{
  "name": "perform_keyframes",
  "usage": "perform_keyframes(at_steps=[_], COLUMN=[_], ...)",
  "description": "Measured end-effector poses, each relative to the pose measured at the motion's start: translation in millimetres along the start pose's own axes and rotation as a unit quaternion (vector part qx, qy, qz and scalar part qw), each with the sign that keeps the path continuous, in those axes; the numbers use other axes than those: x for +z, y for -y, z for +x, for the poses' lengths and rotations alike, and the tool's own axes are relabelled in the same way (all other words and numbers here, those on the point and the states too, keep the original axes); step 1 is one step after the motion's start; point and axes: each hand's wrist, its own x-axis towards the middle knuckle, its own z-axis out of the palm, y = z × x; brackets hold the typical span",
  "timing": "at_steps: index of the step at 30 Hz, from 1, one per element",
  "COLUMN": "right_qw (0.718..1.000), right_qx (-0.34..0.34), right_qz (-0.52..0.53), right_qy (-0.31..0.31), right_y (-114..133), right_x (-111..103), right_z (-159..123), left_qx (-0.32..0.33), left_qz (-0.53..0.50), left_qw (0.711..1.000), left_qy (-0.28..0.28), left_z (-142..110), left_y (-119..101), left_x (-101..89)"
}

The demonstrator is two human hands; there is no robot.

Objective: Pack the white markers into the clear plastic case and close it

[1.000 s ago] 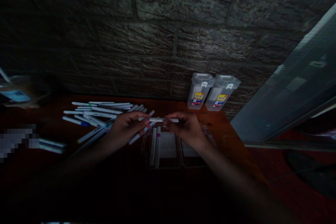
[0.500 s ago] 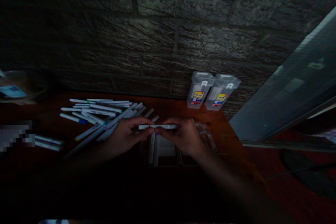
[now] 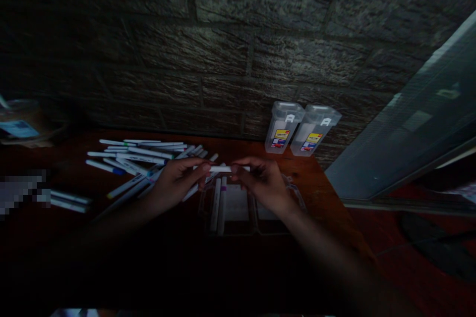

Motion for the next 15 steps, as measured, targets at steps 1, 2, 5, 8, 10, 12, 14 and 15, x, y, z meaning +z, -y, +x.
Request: perform_keyframes(at_steps=[1, 2, 5, 8, 10, 12, 14, 15], right_qw=[1.0, 1.0, 0.997, 0.991, 0.987, 0.985, 0.984, 0.983], right_qx=[0.005, 0.009, 0.027, 0.051, 0.067, 0.08, 0.086, 0.086], right_qz=[0.013, 0.025, 0.07, 0.117, 0.139, 0.151, 0.155, 0.158], right_qy=[0.002, 0.004, 0.014, 0.03, 0.037, 0.037, 0.028, 0.022], right_y=[0.0, 0.2, 1.3, 2.9, 3.9, 4.7, 5.2, 5.2], right_x=[-1.1, -2.0, -3.6, -4.1, -4.3, -4.4, -4.4, -4.4], right_z=[0.9, 1.6, 2.5, 2.1, 1.8, 2.0, 2.8, 3.5], left_qx=[-0.003, -0.006, -0.018, -0.031, -0.035, -0.036, -0.034, -0.03], left_qz=[-0.008, -0.018, -0.04, -0.057, -0.083, -0.105, -0.112, -0.11], left_qw=[1.0, 1.0, 0.999, 0.997, 0.995, 0.992, 0.991, 0.991], left_qy=[-0.004, -0.01, -0.018, -0.03, -0.048, -0.061, -0.063, -0.063], left_z=[0.7, 1.3, 2.7, 4.0, 4.6, 4.6, 3.9, 3.4], left_y=[0.1, 0.4, 2.1, 4.6, 6.0, 6.5, 5.5, 4.5], left_x=[-0.2, -0.3, -0.1, -0.4, -0.7, -0.7, -0.1, 0.3])
